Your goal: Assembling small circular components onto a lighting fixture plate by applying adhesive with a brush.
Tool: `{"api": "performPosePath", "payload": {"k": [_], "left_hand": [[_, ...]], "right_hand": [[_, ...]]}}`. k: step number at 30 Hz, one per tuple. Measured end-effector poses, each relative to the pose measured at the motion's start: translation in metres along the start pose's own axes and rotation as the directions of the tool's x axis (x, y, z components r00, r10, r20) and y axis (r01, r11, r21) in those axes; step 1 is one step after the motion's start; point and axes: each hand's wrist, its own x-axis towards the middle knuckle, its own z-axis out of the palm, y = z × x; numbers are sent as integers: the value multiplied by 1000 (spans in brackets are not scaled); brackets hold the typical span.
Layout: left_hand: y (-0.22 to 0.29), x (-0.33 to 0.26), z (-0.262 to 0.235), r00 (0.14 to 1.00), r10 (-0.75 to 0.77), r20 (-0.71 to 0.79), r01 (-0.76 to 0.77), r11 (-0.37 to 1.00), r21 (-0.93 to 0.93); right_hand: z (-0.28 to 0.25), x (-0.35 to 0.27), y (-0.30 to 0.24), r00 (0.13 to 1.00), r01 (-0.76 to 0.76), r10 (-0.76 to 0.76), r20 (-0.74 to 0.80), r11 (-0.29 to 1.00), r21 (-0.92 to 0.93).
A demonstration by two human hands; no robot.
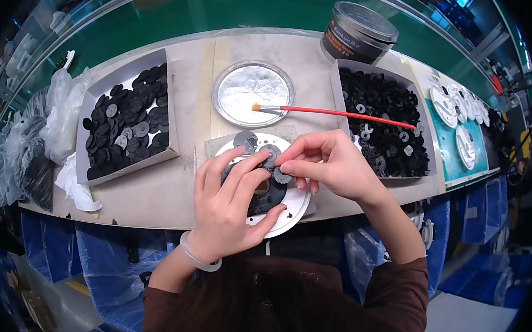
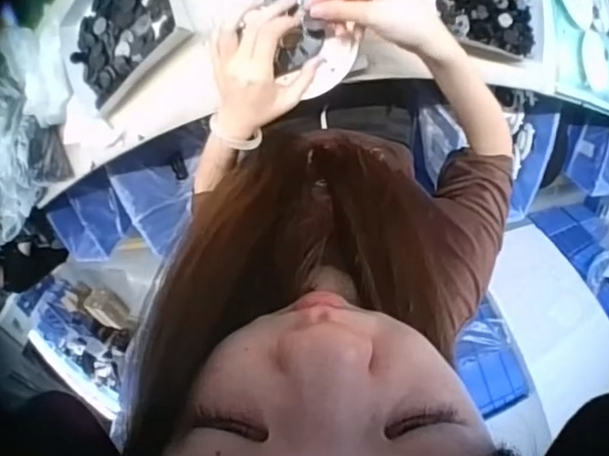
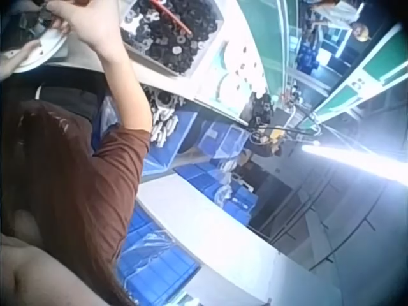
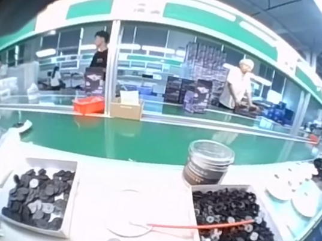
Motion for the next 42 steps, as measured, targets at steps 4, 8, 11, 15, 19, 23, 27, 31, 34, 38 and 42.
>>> {"api": "performPosePath", "payload": {"k": [4, 8, 11, 15, 19, 23, 27, 31, 34, 38, 42], "left_hand": [[0, -1, 0, 1000, -5, -2, 5, 1000, 7], [0, 0, 0, 1000, -1, -2, 1, 1000, 0], [0, 0, 0, 1000, -4, 0, 4, 1000, -1], [1, -1, -2, 1000, -6, 3, 6, 1000, 11], [0, 0, 0, 1000, -6, 7, 6, 1000, 6], [1, 0, -1, 1000, -7, 12, 6, 1000, 17], [1, -1, 1, 1000, -1, -4, 1, 1000, 5], [0, 0, 2, 1000, -10, -9, 9, 1000, -24], [1, 1, -2, 1000, -16, 9, 16, 1000, -5], [1, 0, -1, 999, 14, 32, -16, 999, 48], [2, 0, 0, 1000, 12, 14, -12, 1000, 21]], "right_hand": [[0, 0, -2, 1000, -15, 15, 13, 1000, 23], [-1, 2, 4, 999, 36, -36, -14, 999, -38], [-1, 4, 11, 992, 122, -122, -13, 993, -5], [0, 3, 6, 997, 74, -73, -7, 997, 37], [-1, 3, 6, 999, 51, -50, -20, 998, 46], [-1, 3, 6, 999, 35, -36, 14, 999, 35], [0, 1, 9, 985, 165, -170, -7, 967, -194], [0, -7, 0, 903, 298, -408, -137, 822, -485], [-18, -23, -11, 908, 143, -306, -285, 868, -476], [-44, -46, -10, 834, -14, -346, -431, 766, -642], [-63, -54, 16, 814, -237, -321, -485, 579, -780]]}}
